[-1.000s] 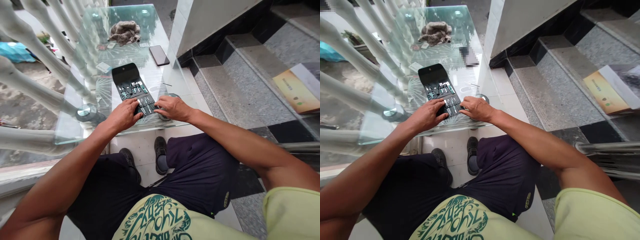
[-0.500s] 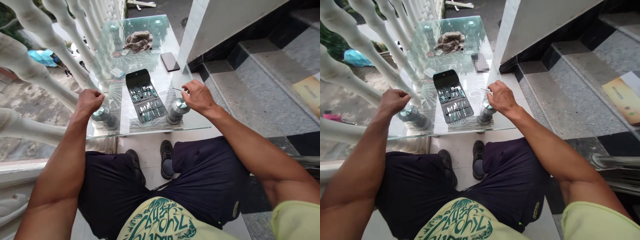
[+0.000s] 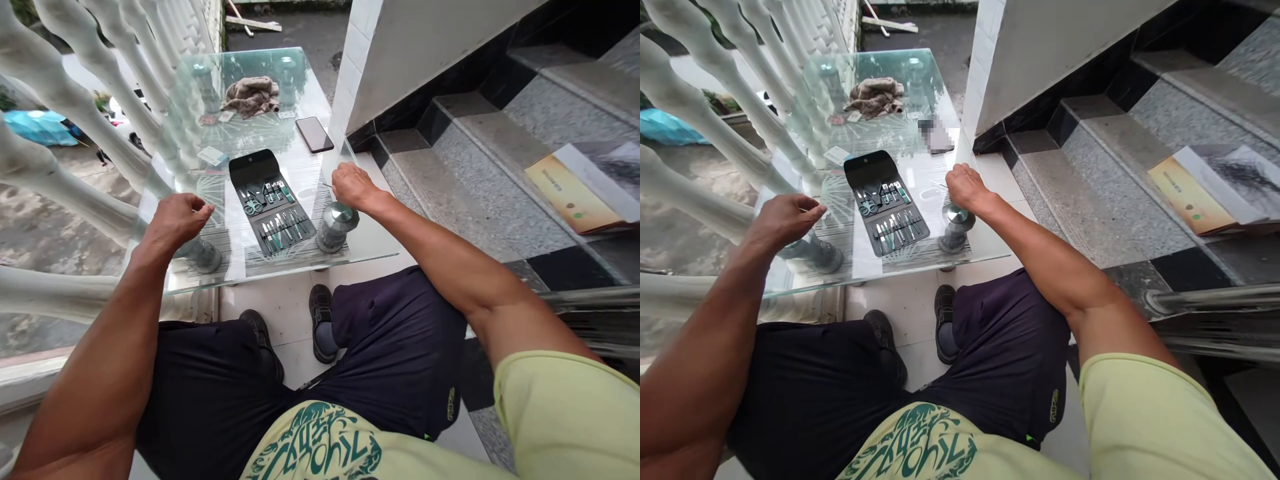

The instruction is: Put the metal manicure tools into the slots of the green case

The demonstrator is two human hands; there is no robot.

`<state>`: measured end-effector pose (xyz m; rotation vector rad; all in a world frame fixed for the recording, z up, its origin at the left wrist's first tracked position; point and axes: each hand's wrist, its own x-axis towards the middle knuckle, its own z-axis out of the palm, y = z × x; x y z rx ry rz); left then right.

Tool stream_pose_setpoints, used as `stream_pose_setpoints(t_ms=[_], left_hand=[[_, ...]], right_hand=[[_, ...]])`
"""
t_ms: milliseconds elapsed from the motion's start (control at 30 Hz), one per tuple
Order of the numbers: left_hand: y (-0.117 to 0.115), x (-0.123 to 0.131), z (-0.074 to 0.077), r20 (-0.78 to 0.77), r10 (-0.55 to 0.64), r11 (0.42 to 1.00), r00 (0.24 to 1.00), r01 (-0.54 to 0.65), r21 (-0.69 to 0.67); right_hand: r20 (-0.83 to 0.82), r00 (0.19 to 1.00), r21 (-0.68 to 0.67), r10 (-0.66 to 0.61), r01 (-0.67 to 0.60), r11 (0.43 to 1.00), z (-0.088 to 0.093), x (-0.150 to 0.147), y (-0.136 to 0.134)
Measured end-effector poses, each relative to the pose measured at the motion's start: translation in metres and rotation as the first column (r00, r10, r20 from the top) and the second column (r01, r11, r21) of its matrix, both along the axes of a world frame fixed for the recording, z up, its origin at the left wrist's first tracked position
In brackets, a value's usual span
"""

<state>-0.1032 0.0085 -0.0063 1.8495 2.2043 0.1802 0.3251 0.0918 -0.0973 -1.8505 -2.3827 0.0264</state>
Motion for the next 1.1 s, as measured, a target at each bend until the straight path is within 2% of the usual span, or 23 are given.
stream_pose_setpoints(t_ms=[200,367,467,600,800,933,1100], left_hand=[[-0.009,0.02,0.013,-0.021,-0.025,0.999,0.999,0.024,-0.045],[-0.016,0.03,0.022,-0.071,-0.068,0.994,0.995,0.061,-0.092],[-0.016,0.032,0.022,-0.083,-0.075,0.995,0.994,0.069,-0.077],[-0.015,0.031,0.019,-0.066,-0.065,0.996,0.996,0.061,-0.065],[-0.016,0.034,0.021,-0.07,-0.063,0.994,0.996,0.056,-0.092],[-0.015,0.033,0.02,-0.083,-0.063,0.993,0.995,0.054,-0.104],[-0.01,0.025,0.011,-0.039,-0.05,0.998,0.998,0.048,-0.041]], right_hand=[[0.007,1.0,-0.006,-0.028,0.028,1.0,0.0,0.0,-0.004],[0.019,0.999,-0.052,-0.04,0.041,0.998,0.004,0.003,0.005],[0.033,0.999,-0.064,-0.023,0.025,0.998,0.003,0.003,0.013],[-0.025,0.999,-0.038,0.025,-0.026,0.999,-0.002,0.003,0.017],[0.02,1.0,-0.046,0.0,0.001,0.999,-0.005,0.0,0.012],[0.009,0.999,-0.048,0.049,-0.048,0.998,-0.003,0.004,0.008],[-0.047,0.997,-0.032,0.061,-0.063,0.998,0.005,0.016,-0.002]])
